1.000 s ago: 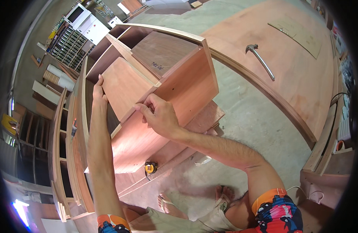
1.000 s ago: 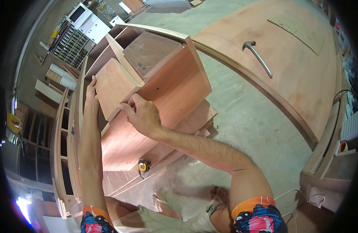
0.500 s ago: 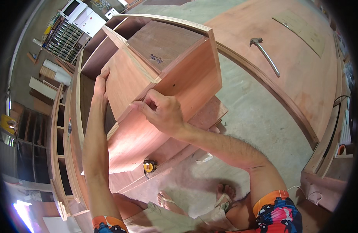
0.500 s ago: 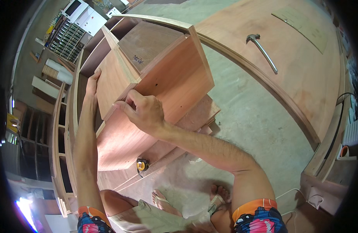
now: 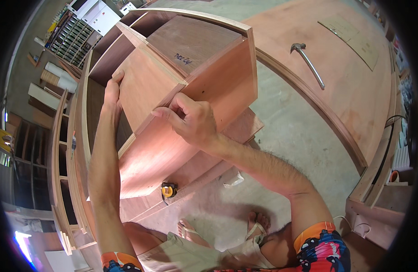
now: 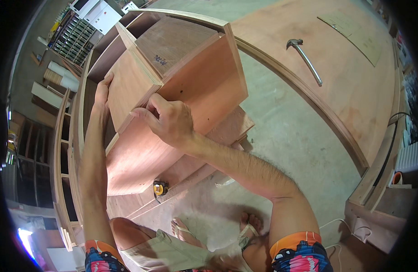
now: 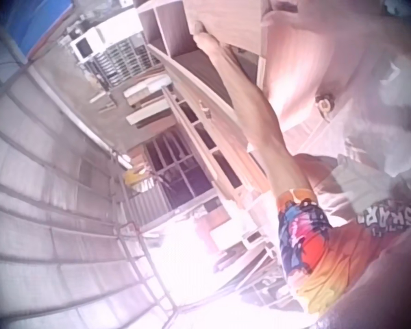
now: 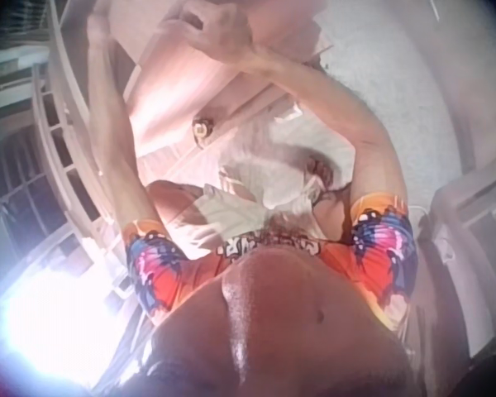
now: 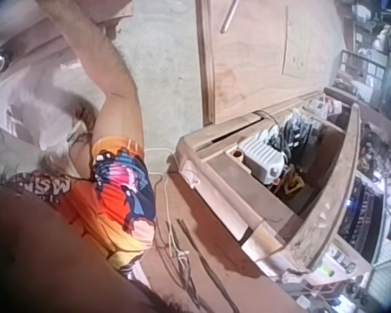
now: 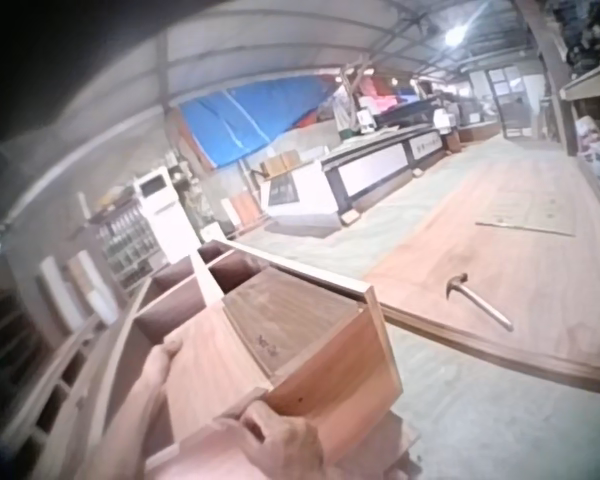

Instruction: The person uses a tape measure to take dimensions of wooden cabinet components and a table saw, then places a wooden panel into a wooden frame.

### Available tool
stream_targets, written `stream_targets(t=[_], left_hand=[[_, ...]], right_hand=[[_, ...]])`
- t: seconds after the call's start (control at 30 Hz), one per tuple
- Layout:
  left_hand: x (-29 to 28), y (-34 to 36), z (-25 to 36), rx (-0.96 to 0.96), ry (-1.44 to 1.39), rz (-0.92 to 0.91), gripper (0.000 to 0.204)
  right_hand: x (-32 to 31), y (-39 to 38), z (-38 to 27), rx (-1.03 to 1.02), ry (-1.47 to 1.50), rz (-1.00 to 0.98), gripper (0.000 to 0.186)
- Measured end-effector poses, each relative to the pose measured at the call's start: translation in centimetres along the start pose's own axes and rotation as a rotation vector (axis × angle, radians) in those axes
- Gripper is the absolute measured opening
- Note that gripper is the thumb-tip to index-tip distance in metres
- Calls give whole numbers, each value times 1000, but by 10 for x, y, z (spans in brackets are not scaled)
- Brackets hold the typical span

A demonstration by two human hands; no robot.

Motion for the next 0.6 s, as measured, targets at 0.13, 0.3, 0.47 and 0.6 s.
stream_targets(t=[0.13, 0.3, 0.47, 0.6], left_hand=[[1, 0, -2, -15, -12, 2, 49], [-3, 4, 0, -6, -1, -45, 48], [3, -1, -1, 23, -4, -40, 48], [0, 0, 0, 27, 24, -14, 48]], right_hand=[[0, 0, 0, -19, -5, -17, 45], [2, 0, 1, -37, 2, -10, 46], [3, 0, 2, -57, -13, -12, 45], [4, 0, 3, -97, -19, 3, 44]])
Point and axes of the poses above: each hand's wrist, its own y-axis towards the middle knuckle, its own x-axis out of the palm, z = x × y, the point moved 3 cm from there along y, towards the middle knuckle, and after that the axes turned 6 degrees about -x, right-handed, at the moved point
